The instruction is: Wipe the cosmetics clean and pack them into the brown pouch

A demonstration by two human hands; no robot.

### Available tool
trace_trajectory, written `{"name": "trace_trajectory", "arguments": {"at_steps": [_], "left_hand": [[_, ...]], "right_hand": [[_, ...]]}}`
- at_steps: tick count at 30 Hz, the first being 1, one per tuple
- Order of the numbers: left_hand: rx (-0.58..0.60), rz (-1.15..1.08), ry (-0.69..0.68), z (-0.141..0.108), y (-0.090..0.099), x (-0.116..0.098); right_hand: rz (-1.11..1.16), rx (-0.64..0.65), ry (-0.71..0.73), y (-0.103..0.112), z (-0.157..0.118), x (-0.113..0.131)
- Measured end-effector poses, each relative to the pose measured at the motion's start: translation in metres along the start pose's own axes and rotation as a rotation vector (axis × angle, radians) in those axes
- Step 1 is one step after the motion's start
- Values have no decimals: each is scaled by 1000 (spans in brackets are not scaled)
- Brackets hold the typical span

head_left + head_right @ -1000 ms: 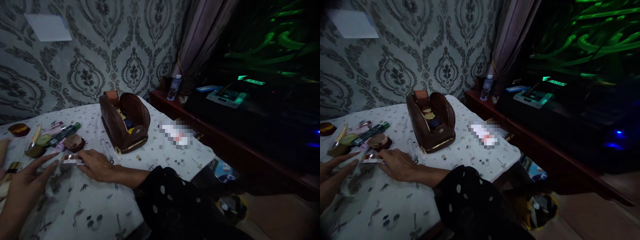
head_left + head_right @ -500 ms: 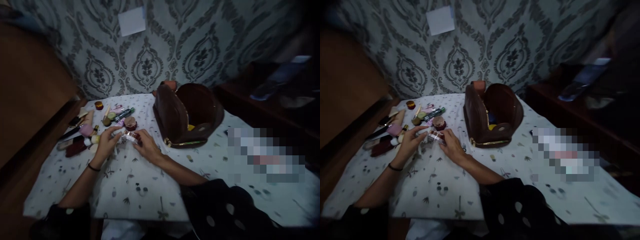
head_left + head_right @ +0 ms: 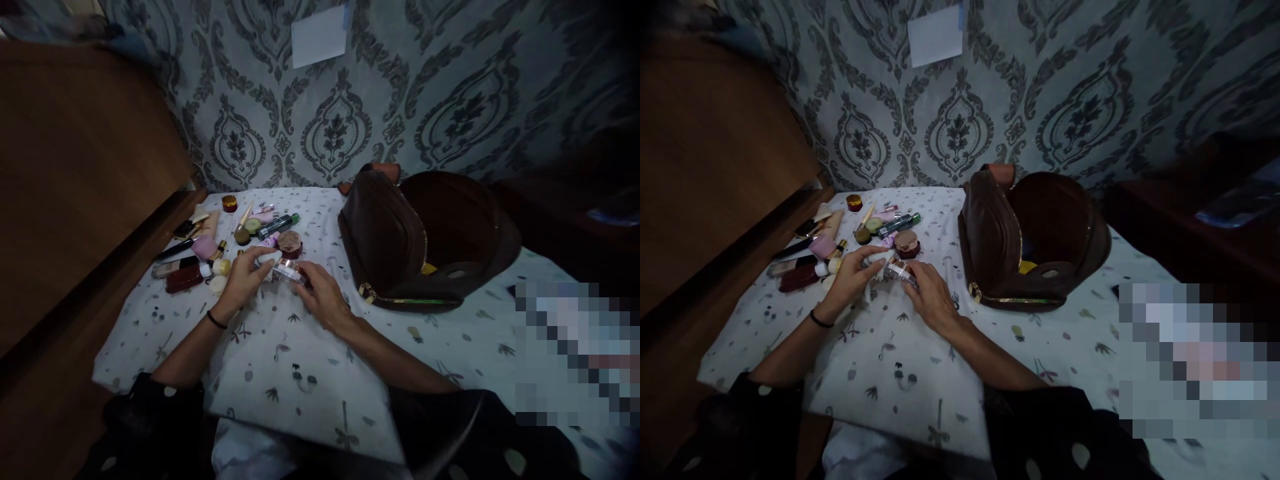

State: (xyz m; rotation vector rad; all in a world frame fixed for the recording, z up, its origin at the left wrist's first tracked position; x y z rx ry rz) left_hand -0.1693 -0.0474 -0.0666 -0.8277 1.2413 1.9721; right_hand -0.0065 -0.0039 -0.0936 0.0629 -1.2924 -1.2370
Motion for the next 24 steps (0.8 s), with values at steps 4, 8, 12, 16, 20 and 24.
{"name": "trace_trajectory", "arguments": {"at_steps": [4,8,12,16,20,24], "left_hand": [[-5,-8,-15,0,0,-1],[8,-12,-28,1,-1,0],[-11,-1,-14,1,0,4],[-12,22,-5,1,0,6],[-13,36,-7,1,-1,7],[-10,18,-5,0,-2,7]], "right_hand": [[-20,-20,55,0,0,2],[7,-22,60,-3,1,-3],[31,-65,-23,-2,3,-13],[28,-46,-61,-2,3,-12],[1,-8,-76,-1,0,-9],[-15,19,-101,-1,-1,-9]]}}
Point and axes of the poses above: each hand's wrist, its own z-axis towards the middle knuckle, its own y-axis out of the back of the hand, x = y × z, the point moved 8 cm from there along z, towards the middle knuckle, and after that the axes turned 9 degrees about x, right-handed, at the moved point
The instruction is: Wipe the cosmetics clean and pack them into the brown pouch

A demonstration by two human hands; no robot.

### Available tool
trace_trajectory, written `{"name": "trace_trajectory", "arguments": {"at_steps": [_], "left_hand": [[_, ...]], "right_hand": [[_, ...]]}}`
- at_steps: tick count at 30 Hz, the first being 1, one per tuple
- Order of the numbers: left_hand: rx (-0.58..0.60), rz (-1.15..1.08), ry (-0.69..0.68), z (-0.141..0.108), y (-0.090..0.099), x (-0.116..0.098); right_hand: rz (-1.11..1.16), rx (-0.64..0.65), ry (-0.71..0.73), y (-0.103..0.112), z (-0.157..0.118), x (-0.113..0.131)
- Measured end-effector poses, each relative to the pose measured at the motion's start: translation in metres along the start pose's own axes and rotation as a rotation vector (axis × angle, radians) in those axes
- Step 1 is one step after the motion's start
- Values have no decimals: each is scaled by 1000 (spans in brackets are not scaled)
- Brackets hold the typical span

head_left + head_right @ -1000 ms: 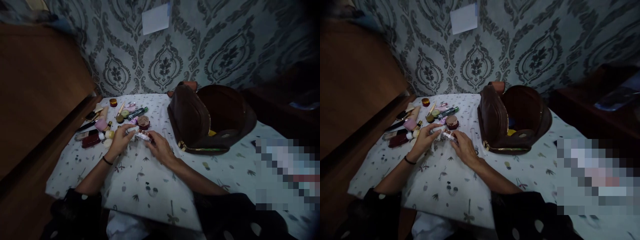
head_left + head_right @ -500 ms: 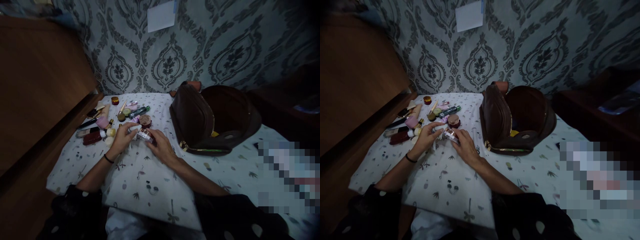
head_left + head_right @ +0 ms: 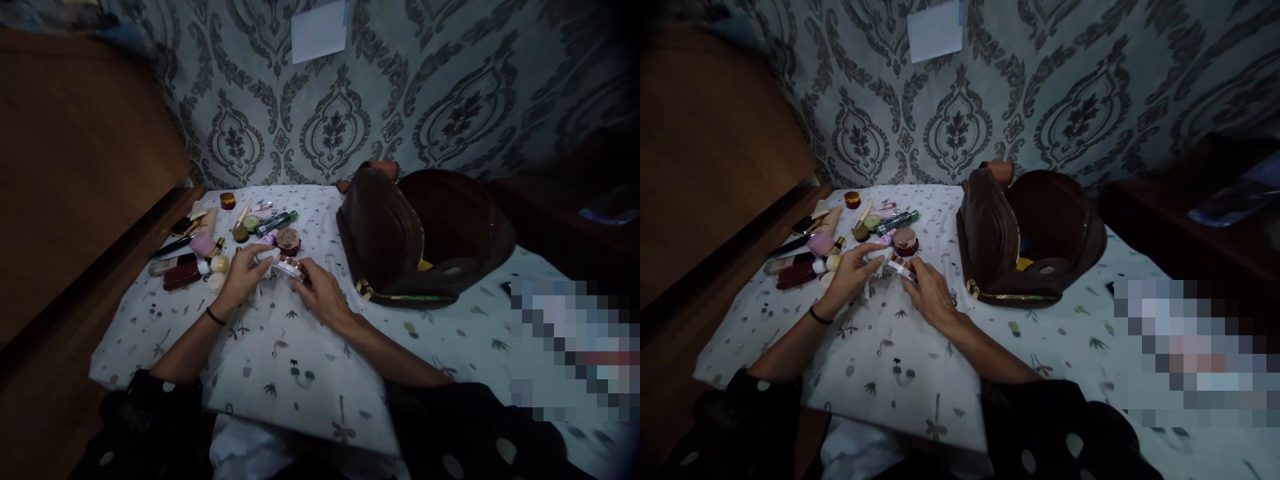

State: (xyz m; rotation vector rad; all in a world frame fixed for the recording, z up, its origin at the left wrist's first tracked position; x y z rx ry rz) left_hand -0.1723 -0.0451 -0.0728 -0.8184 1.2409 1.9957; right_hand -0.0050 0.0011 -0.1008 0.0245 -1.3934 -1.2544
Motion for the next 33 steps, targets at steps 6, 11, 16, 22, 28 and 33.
{"name": "trace_trajectory", "arguments": {"at_steps": [6,11,16,22,28,33], "left_hand": [[19,-1,-24,-1,-2,-6],[12,-2,-23,0,-2,-6],[-1,7,-16,0,0,-2],[6,0,-20,-1,-2,-3],[18,-3,-30,-1,-4,-9],[13,9,-35,-1,-2,-8]], "right_hand": [[-16,-49,118,0,0,6],[21,-45,118,-3,2,0],[71,-110,28,0,4,-10],[21,-81,21,4,2,0],[13,-52,-2,5,-1,3],[83,-84,45,3,2,-1]]}}
Point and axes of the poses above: each hand's wrist, its own z-axis towards the middle knuckle, its own y-axis out of the back of the hand, x = y × z, the point moved 8 cm from there along z, towards the middle knuckle, and after that the axes turned 9 degrees about x, right-handed, at the moved point
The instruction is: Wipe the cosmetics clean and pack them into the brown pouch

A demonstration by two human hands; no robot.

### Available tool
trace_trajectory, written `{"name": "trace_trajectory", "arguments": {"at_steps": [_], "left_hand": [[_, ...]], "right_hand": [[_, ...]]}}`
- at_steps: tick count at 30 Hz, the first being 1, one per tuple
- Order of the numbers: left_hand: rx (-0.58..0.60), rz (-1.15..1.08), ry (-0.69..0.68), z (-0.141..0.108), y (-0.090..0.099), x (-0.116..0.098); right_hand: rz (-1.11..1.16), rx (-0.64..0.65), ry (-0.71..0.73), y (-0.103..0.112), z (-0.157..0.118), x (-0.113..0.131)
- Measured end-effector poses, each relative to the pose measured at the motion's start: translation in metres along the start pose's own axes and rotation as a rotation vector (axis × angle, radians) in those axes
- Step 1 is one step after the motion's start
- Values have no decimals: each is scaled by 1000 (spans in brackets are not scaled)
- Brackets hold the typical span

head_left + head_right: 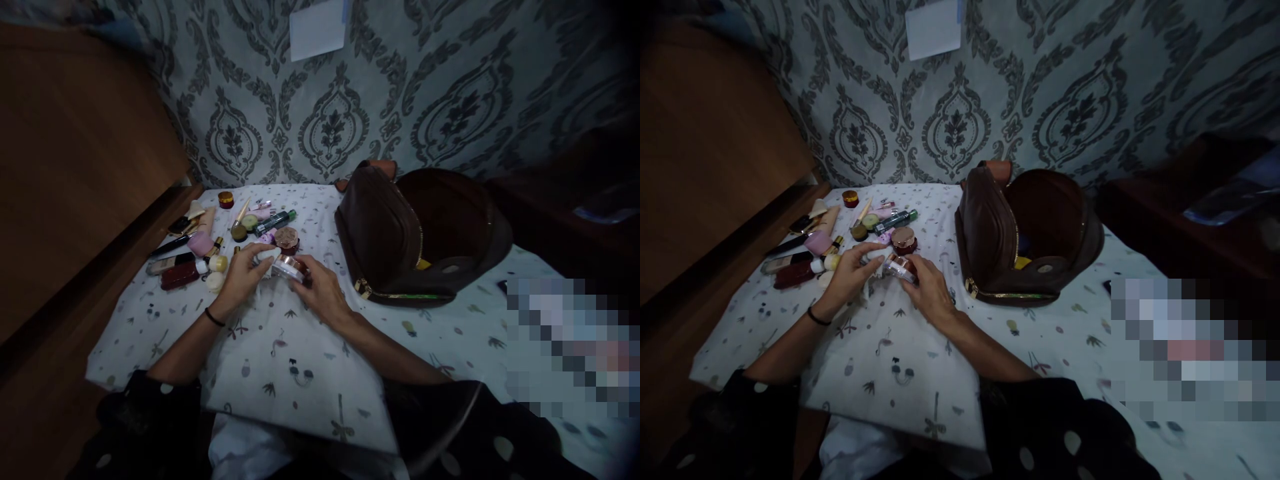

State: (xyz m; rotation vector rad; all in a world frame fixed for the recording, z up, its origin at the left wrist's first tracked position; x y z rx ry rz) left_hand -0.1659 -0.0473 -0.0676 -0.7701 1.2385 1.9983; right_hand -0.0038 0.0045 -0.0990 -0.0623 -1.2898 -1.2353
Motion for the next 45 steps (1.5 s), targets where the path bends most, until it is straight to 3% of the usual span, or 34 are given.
{"name": "trace_trajectory", "arguments": {"at_steps": [7,17,33,38,45], "left_hand": [[-15,6,12,1,3,4],[-8,20,-25,-1,0,-7],[-24,191,11,2,6,5],[-23,197,31,2,6,7],[-38,171,-1,2,7,0]], "right_hand": [[41,3,21,-3,3,-4],[-118,-14,140,1,-2,15],[76,-8,49,-2,1,-5],[42,45,39,-4,0,-7],[-58,28,147,-5,-1,0]]}}
Point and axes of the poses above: each hand's wrist, its own z-axis towards the middle knuckle, its own y-axis out of the back of the hand, x = y × z, the point moved 8 cm from there along z, towards the middle knuckle, and after that the axes turned 9 degrees about x, right-handed, at the moved point
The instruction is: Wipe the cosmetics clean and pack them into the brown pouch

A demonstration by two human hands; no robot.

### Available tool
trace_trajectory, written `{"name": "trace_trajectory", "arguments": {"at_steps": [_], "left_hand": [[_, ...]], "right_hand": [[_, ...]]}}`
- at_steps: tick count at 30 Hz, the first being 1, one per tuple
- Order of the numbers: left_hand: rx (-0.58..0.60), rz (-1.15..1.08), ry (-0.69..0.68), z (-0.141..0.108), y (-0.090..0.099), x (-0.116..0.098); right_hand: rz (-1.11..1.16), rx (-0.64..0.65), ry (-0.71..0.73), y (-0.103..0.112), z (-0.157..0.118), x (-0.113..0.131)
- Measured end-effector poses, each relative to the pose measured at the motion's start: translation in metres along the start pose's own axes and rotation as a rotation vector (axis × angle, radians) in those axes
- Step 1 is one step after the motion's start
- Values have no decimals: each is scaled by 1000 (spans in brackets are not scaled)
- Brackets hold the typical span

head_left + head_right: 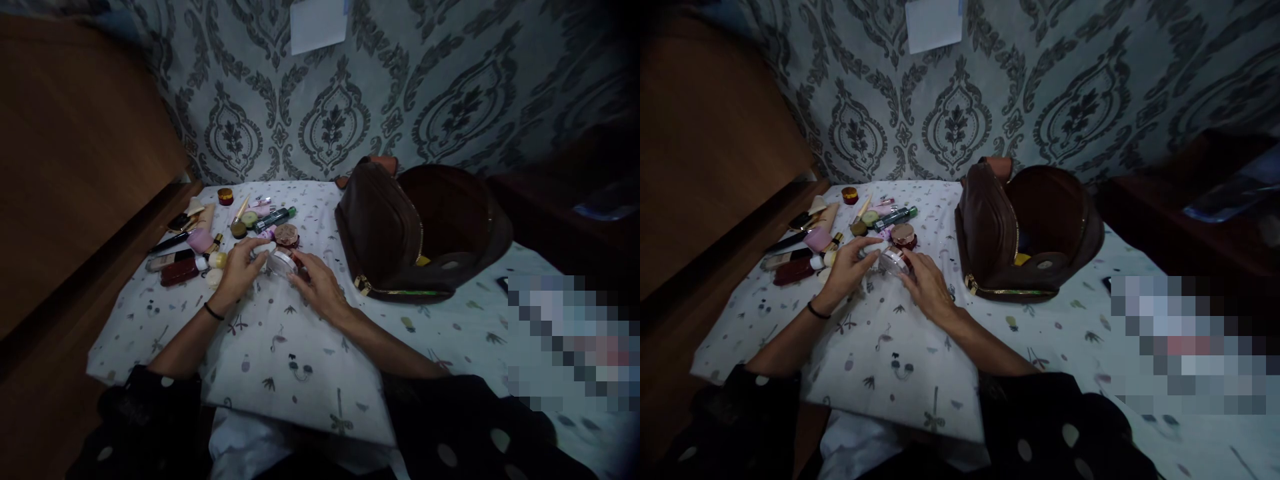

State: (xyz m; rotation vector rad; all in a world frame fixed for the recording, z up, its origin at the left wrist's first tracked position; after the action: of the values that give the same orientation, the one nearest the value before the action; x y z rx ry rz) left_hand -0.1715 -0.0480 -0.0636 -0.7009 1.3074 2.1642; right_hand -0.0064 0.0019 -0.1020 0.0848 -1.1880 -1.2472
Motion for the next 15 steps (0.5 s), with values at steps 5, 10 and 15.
{"name": "trace_trajectory", "arguments": {"at_steps": [5,10,15], "left_hand": [[-1,-35,-39,-2,1,-9],[22,-33,-42,-1,0,-9],[19,30,-15,-1,2,-5]], "right_hand": [[-25,18,0,0,1,4],[79,4,-21,0,2,1],[161,-3,-60,-4,2,-4]]}}
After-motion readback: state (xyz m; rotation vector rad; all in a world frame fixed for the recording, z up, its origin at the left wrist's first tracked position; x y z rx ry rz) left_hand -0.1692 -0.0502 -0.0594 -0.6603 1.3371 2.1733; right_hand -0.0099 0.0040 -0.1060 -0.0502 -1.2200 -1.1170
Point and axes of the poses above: each hand's wrist, its own z-axis towards the middle knuckle, its own y-axis out of the back of the hand, x = y × z, the point moved 8 cm from there along z, towards the middle knuckle, and after that the axes turned 9 degrees about x, right-handed, at the moved point
